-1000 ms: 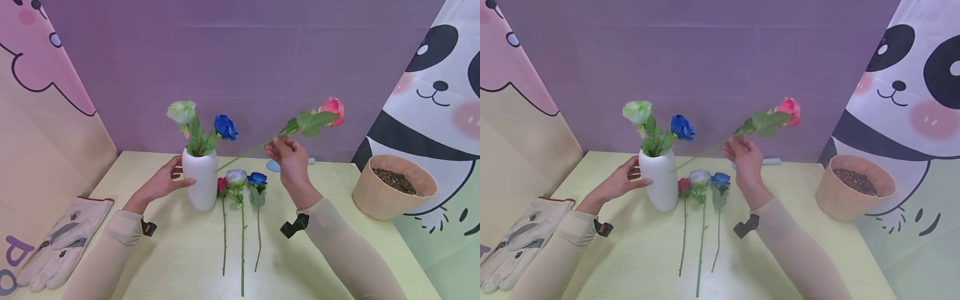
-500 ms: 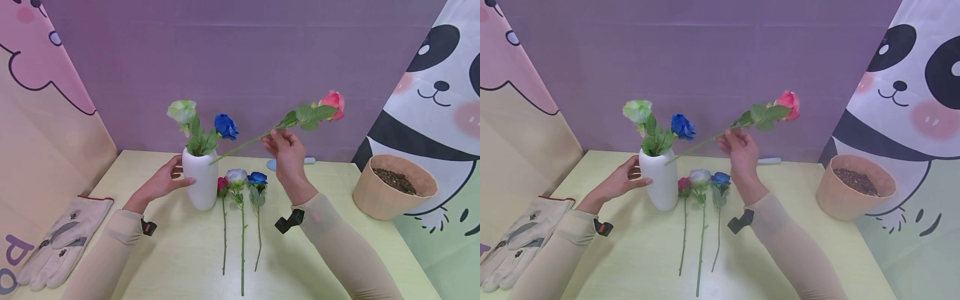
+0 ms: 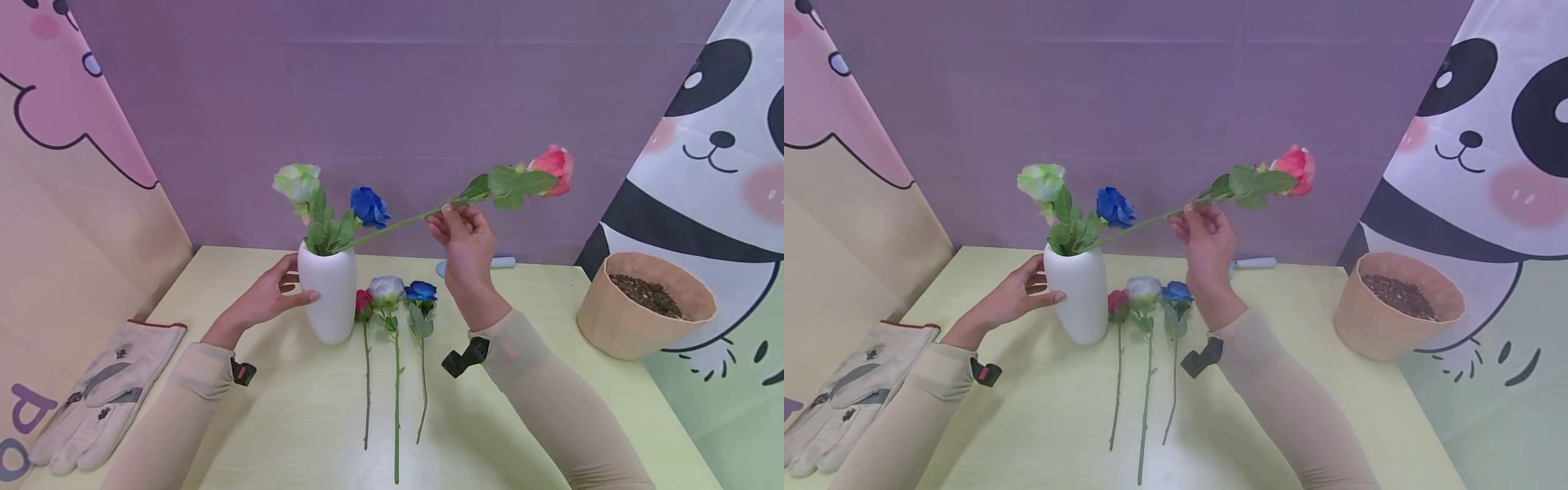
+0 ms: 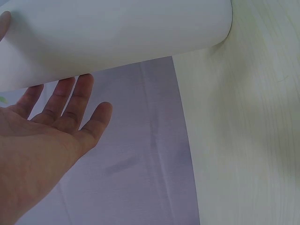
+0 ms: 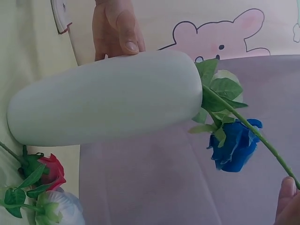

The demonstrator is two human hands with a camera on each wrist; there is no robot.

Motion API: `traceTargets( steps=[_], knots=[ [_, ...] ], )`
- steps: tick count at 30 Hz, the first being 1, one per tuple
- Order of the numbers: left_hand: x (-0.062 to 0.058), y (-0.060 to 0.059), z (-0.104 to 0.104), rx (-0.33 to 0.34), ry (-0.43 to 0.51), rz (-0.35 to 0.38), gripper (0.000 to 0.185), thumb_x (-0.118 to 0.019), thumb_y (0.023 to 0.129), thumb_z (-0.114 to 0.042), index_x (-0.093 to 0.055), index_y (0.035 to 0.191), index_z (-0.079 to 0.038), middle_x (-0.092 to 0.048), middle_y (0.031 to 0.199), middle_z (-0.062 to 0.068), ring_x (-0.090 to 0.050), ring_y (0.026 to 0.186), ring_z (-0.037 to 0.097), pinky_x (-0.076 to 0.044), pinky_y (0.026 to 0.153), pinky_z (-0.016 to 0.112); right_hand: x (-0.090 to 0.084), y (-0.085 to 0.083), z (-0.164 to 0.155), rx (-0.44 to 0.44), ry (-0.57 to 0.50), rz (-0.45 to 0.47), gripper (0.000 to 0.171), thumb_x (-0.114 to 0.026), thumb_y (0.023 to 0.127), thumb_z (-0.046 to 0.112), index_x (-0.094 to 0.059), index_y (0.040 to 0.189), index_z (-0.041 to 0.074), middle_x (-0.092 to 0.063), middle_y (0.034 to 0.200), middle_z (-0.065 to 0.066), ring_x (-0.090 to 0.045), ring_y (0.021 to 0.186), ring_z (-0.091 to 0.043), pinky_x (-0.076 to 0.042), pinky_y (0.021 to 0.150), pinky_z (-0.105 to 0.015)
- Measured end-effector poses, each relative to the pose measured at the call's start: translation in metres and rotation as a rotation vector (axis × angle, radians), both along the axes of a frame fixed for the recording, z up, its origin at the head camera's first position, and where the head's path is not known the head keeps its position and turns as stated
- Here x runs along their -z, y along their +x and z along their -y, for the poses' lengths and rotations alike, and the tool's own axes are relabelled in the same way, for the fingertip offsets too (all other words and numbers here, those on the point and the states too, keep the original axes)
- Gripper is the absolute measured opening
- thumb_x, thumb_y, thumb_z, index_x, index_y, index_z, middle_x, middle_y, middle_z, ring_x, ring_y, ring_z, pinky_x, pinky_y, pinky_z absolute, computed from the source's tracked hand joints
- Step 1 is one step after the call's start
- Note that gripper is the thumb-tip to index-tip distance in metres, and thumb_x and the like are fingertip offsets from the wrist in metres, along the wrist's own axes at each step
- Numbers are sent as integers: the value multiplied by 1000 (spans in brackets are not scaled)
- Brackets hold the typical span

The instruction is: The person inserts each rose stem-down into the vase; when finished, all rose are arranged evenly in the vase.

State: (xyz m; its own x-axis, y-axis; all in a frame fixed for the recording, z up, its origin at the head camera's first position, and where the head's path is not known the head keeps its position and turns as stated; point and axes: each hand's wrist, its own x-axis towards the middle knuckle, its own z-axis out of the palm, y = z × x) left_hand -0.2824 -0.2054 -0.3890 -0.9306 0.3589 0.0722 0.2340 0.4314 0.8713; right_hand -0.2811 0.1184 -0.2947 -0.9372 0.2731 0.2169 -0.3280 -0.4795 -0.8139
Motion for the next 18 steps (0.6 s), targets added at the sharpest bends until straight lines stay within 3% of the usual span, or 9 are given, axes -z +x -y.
traceTargets(
  steps=[18],
  knots=[
    [1, 0, 0, -5, -9, -6, 83, -77, 88, -38, -29, 153, -15, -45, 146, 11, -50, 135, 36, -34, 118, 58, 11, -6, 32, -34, 112, -37, 10, -70, 93, 9, -60, 98, 9, -66, 86, -5, -73, 74, -13, -62, 78, -28]
  ],
)
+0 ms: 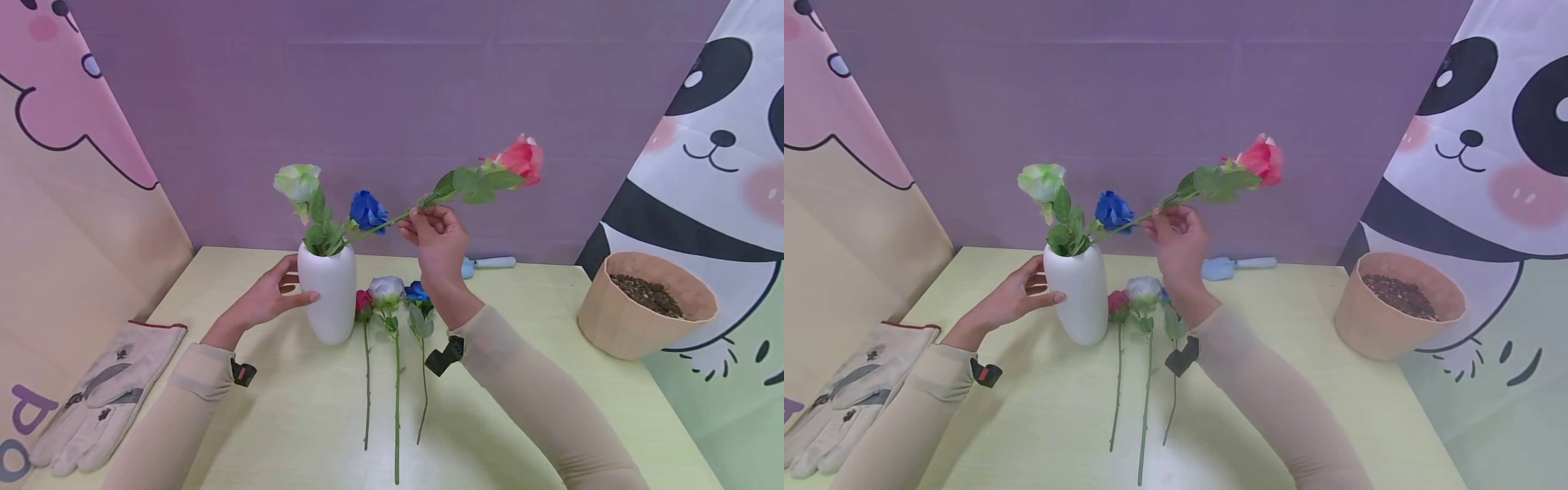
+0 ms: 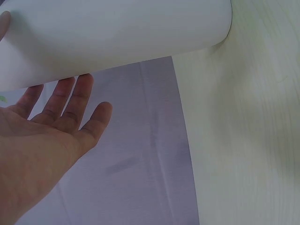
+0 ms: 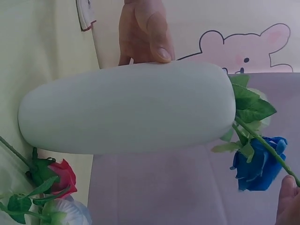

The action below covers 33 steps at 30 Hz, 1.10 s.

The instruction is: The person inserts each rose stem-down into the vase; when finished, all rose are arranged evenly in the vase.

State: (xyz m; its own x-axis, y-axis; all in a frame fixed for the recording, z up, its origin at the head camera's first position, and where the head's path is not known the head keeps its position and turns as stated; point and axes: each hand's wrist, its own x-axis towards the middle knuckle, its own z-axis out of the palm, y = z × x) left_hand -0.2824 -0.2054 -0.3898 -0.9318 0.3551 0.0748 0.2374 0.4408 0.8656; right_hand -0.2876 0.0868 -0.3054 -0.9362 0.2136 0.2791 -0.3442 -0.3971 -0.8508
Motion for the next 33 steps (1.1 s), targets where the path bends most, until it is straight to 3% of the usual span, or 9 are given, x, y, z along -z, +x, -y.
traceTargets(
  steps=[17, 21, 28, 33],
  knots=[
    [1, 0, 0, -15, -5, 10, 85, -77, 88, -40, -28, 153, -16, -44, 147, 11, -48, 136, 38, -33, 118, 59, 6, 1, 30, -75, 120, 33, 8, -69, 94, 9, -63, 99, 8, -67, 89, -4, -74, 77, -15, -62, 79, -28],
    [2, -1, 1, -12, -5, 12, 84, -76, 88, -39, -29, 153, -16, -44, 146, 11, -48, 136, 37, -33, 118, 59, 5, 1, 33, -82, 142, 40, 7, -69, 94, 10, -64, 98, 8, -68, 89, -3, -74, 77, -15, -61, 85, -36],
    [0, 0, -1, -12, -4, 14, 82, -76, 89, -38, -29, 153, -16, -44, 147, 11, -48, 136, 37, -33, 119, 59, 6, -2, 36, -89, 148, 54, 9, -68, 96, 15, -64, 96, 8, -68, 87, -5, -75, 78, -18, -63, 81, -33],
    [-1, 1, -1, -11, 0, 15, 83, -76, 89, -37, -29, 153, -16, -44, 147, 11, -48, 136, 37, -32, 119, 59, 6, -4, 40, -115, 205, 85, 9, -67, 96, 12, -67, 101, 5, -68, 90, -4, -74, 79, -17, -58, 92, -46]
  ],
)
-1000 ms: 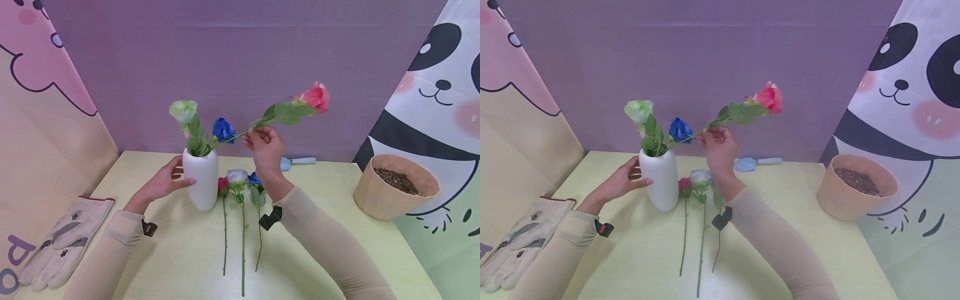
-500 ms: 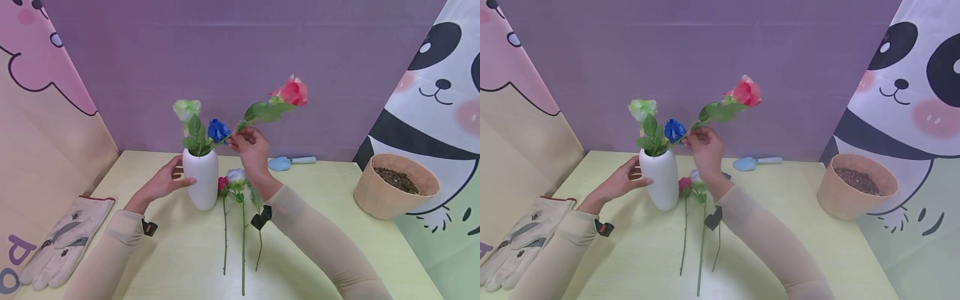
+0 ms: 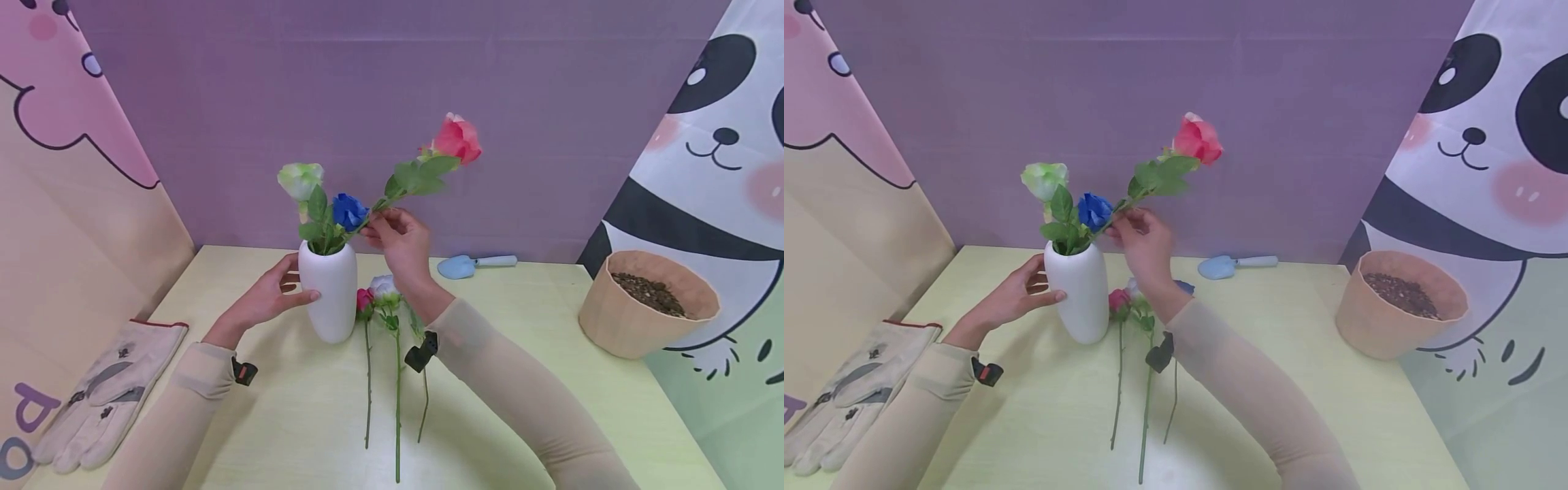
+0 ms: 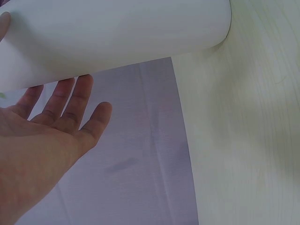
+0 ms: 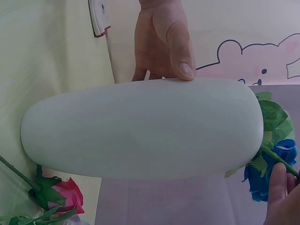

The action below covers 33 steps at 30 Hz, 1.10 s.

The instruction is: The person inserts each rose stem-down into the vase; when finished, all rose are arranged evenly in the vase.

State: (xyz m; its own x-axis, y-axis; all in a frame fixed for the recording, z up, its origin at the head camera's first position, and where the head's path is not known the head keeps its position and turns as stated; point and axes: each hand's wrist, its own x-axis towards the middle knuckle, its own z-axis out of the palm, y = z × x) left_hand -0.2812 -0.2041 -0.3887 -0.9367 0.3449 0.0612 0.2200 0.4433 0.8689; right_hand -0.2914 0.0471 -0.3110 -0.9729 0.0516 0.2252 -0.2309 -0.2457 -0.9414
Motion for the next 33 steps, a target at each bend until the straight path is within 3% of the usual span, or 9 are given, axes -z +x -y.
traceTargets(
  steps=[8, 19, 22, 28, 33],
  knots=[
    [1, 0, 0, -2, -2, 2, 81, -76, 89, -38, -30, 151, -16, -44, 147, 11, -48, 136, 37, -34, 118, 58, 1, -1, 2, -34, 46, 6, 12, -69, 95, 16, -66, 102, 6, -69, 89, -3, -73, 76, -11, -62, 83, -34],
    [1, 0, 1, -4, -11, -3, 84, -77, 88, -40, -29, 152, -15, -44, 147, 11, -48, 136, 37, -34, 118, 58, -2, -3, 3, 22, -75, -12, 11, -68, 95, 14, -59, 99, 11, -68, 92, -2, -73, 76, -15, -63, 82, -39],
    [1, 0, 0, -7, -6, 1, 84, -77, 87, -40, -30, 152, -16, -44, 147, 10, -48, 135, 37, -35, 118, 58, -3, -4, 3, 38, -42, -20, 12, -69, 95, 16, -61, 102, 10, -69, 91, -1, -74, 79, -17, -63, 82, -41],
    [0, 0, 0, -3, -9, 4, 84, -76, 88, -41, -29, 153, -17, -44, 148, 10, -48, 136, 35, -35, 118, 57, -4, -7, 4, 48, 52, -53, 14, -69, 95, 15, -63, 106, 8, -70, 90, -3, -73, 93, -38, -61, 84, -48],
    [0, 0, 0, -1, -4, 4, 84, -76, 88, -40, -29, 152, -17, -44, 148, 10, -48, 136, 36, -35, 118, 58, -1, -10, 5, 20, 147, -72, 12, -68, 96, 16, -63, 104, 9, -71, 94, -12, -75, 82, -25, -63, 72, -33]
  ],
)
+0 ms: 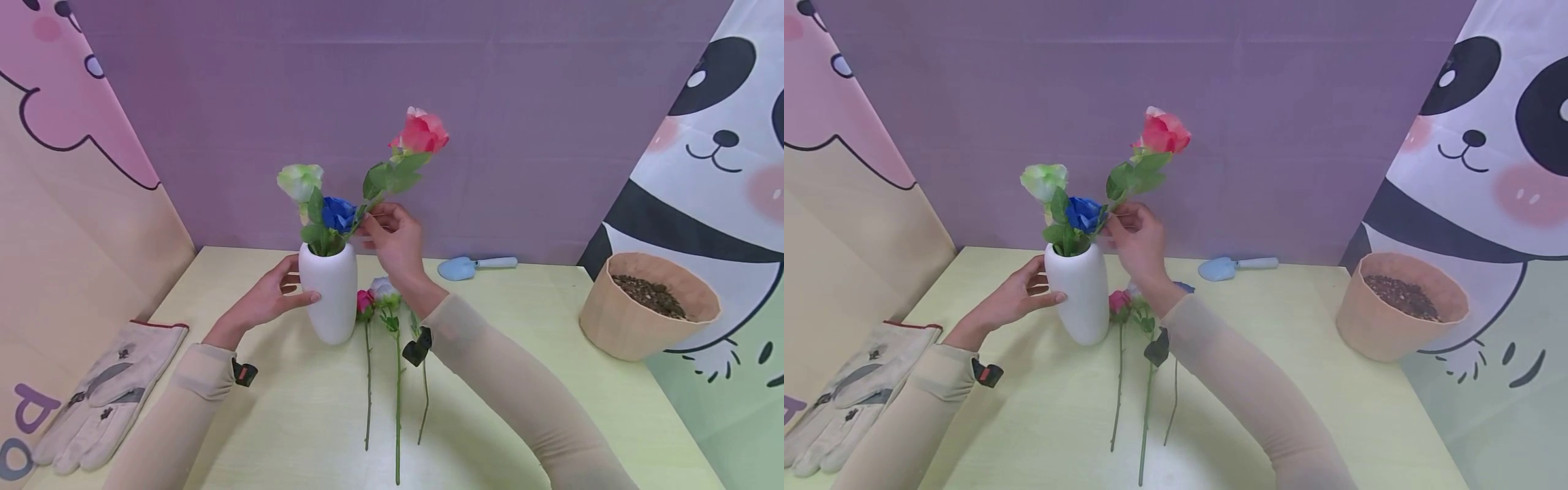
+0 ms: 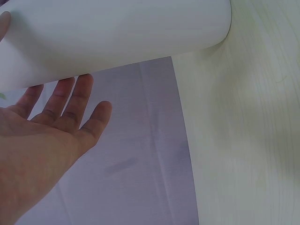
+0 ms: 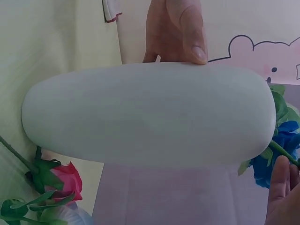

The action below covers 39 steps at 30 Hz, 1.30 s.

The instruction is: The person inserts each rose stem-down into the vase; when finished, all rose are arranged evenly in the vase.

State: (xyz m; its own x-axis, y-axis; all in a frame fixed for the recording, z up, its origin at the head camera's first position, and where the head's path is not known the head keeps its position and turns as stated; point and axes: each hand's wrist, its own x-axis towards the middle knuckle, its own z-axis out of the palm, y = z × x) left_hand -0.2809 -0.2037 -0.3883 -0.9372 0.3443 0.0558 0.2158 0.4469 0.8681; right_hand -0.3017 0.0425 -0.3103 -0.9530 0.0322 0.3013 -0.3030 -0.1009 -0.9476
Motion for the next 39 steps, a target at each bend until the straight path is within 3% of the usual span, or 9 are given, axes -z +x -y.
traceTargets(
  steps=[3, 14, 20, 25, 31, 39],
  knots=[
    [0, -1, 0, 0, 0, -2, 82, -77, 88, -39, -30, 152, -17, -44, 147, 10, -48, 136, 36, -35, 118, 58, 1, 0, 0, -18, 15, -1, 12, -68, 96, 17, -63, 104, 9, -70, 94, -12, -74, 79, -17, -63, 71, -30],
    [0, -2, 0, 2, 1, -7, 83, -76, 88, -39, -29, 152, -16, -45, 146, 11, -48, 135, 37, -33, 118, 59, -1, 2, 4, 5, -1, -28, 18, -71, 94, 21, -68, 104, 6, -69, 89, -1, -71, 75, -9, -63, 71, -29],
    [0, -4, 0, -5, 7, 1, 85, -77, 87, -40, -29, 152, -15, -44, 147, 11, -48, 136, 37, -34, 118, 59, 1, -1, 9, -49, 63, 26, 19, -71, 94, 21, -71, 102, 4, -71, 88, -4, -71, 72, -11, -63, 74, -33],
    [-1, -4, 0, -7, 3, 7, 87, -78, 85, -45, -29, 152, -18, -44, 147, 8, -49, 135, 35, -36, 118, 57, 2, 0, 8, -86, 93, 71, 24, -70, 95, 25, -72, 106, 5, -72, 96, -8, -73, 81, -14, -63, 79, -34],
    [-1, -3, 0, -6, -3, 4, 87, -77, 85, -46, -30, 152, -18, -44, 147, 8, -49, 135, 35, -36, 117, 57, 1, 3, 5, -86, 66, 79, 28, -70, 95, 31, -71, 109, 7, -72, 97, -9, -74, 85, -17, -63, 81, -37],
    [-1, -1, 0, -13, -9, 6, 85, -77, 86, -44, -30, 152, -18, -44, 148, 9, -48, 136, 36, -35, 118, 58, 6, 2, 6, -75, -10, 52, 19, -70, 95, 21, -64, 107, 7, -69, 94, -5, -74, 78, -14, -63, 78, -41]
  ],
)
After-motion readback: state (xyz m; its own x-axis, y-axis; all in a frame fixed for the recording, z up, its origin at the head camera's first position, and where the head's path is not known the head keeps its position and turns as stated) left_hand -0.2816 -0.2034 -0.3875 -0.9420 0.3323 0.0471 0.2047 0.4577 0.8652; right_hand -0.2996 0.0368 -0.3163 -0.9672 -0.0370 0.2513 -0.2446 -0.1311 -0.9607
